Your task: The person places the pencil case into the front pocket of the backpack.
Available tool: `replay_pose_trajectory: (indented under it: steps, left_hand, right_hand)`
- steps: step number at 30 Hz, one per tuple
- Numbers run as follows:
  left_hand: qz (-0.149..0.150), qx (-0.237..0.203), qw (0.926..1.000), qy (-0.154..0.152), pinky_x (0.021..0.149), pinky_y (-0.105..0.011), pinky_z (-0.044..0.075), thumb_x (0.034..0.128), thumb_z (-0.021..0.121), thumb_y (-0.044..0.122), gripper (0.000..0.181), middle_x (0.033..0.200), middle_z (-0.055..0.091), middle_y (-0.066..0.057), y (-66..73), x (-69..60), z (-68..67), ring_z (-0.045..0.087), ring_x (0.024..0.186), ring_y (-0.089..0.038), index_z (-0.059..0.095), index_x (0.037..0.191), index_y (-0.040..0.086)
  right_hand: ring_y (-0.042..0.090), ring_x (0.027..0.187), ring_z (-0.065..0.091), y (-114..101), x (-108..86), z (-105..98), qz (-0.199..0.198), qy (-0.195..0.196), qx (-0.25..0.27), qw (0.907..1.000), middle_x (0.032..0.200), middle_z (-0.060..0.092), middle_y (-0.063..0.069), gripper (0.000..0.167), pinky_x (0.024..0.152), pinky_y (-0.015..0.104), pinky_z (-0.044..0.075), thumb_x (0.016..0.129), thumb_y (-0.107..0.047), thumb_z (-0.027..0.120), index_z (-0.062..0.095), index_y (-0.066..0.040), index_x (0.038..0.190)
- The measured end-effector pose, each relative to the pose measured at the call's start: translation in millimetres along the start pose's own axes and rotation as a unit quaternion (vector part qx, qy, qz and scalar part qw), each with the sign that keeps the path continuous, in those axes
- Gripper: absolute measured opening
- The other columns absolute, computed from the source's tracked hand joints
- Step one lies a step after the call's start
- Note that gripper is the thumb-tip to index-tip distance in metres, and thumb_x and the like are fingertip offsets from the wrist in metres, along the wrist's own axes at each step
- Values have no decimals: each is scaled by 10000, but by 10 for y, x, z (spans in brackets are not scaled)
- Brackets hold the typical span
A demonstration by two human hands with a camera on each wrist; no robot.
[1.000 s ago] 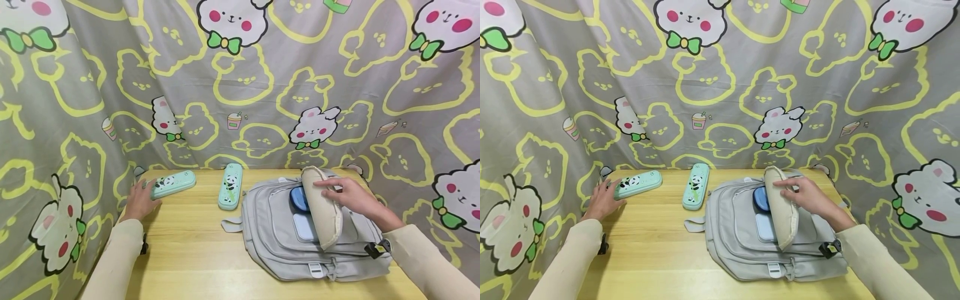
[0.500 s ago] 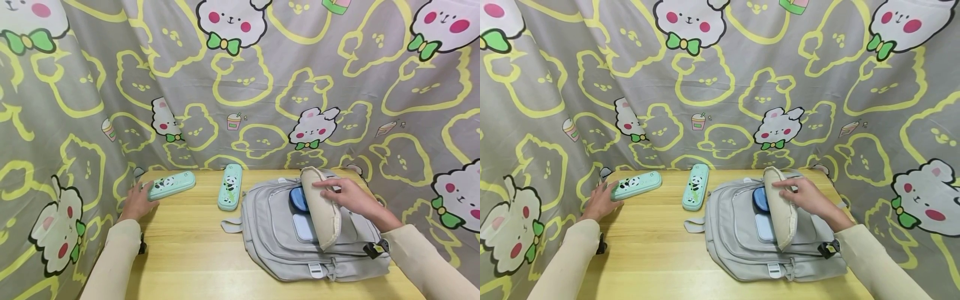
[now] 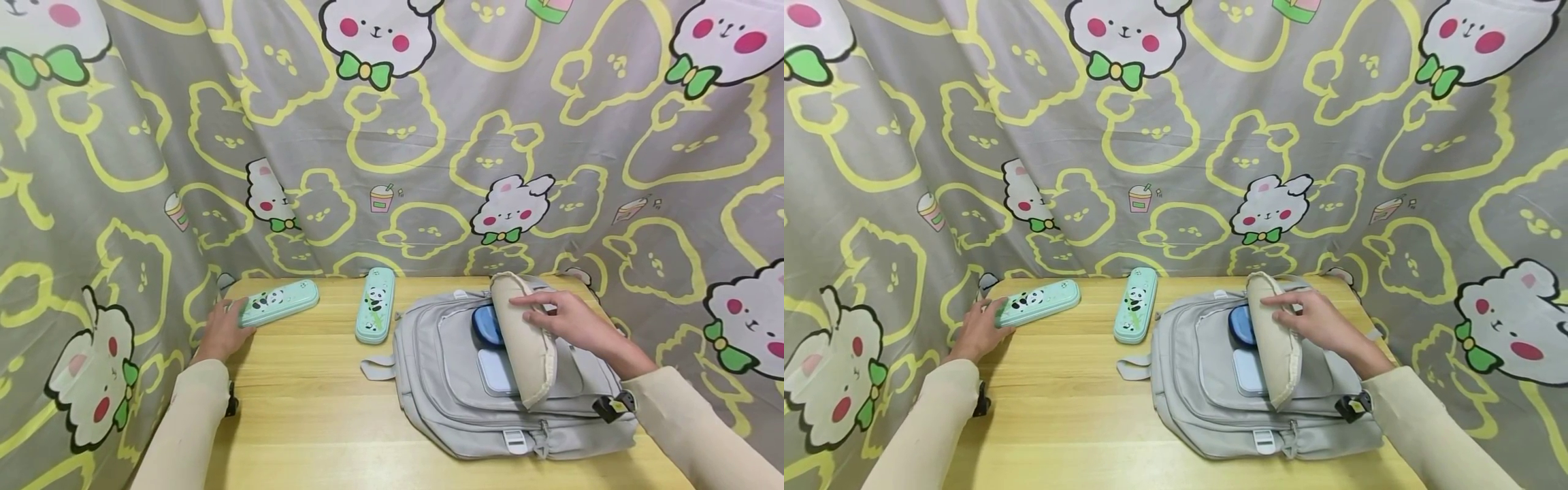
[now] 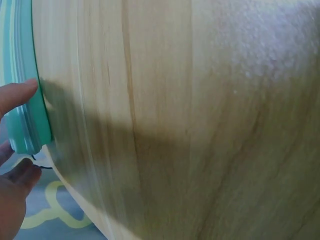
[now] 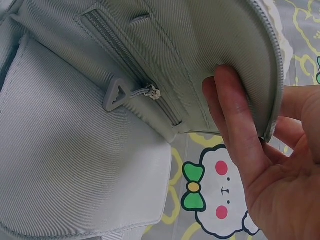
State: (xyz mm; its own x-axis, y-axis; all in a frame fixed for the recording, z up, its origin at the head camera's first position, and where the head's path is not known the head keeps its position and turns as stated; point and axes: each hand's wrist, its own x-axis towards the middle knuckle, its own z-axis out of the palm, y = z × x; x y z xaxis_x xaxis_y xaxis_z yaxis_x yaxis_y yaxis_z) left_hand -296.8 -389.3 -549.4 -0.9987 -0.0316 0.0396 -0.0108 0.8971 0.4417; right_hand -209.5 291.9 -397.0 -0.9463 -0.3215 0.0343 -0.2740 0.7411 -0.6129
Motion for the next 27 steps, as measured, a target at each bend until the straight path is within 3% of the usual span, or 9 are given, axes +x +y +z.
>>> replay_pose_trajectory:
  steps: [10, 15, 22, 27]
  left_hand:
    - [-25, -498, 9987, -135, 1118, -782, 392, 1002, 764, 165, 768, 1638, 195, -427, -55, -7, -21, 367, 1413, -648, 373, 1636, -23]
    - [107, -597, 9980, -183, 1139, -803, 359, 993, 780, 172, 754, 1666, 168, -428, -75, -34, -51, 324, 1454, -661, 400, 1613, -26]
    - [344, -474, 9979, -282, 1156, -771, 355, 974, 813, 178, 767, 1606, 358, -432, -85, -53, -77, 378, 1440, -627, 416, 1591, -44]
    - [308, -506, 9975, -386, 1141, -783, 358, 976, 821, 232, 788, 1603, 338, -436, -136, -56, -60, 369, 1438, -625, 415, 1607, -9]
  right_hand:
    - [378, 1346, 604, -16, -3, 14, 39, 44, -71, 10000, 1488, 677, 211, 361, 850, 253, 560, 1068, -175, 714, 737, -102, 1420]
    - [356, 1319, 609, -14, -1, 19, 1, 75, -63, 10000, 1479, 682, 211, 358, 844, 246, 560, 1065, -163, 715, 740, -97, 1416]
    - [341, 1287, 616, -12, -6, 19, 1, 82, -62, 9999, 1476, 684, 213, 358, 832, 244, 557, 1064, -160, 714, 739, -94, 1415]
    - [246, 1183, 631, -14, -9, 15, 23, 73, -71, 9999, 1477, 684, 209, 360, 810, 248, 553, 1065, -174, 716, 740, -105, 1417]
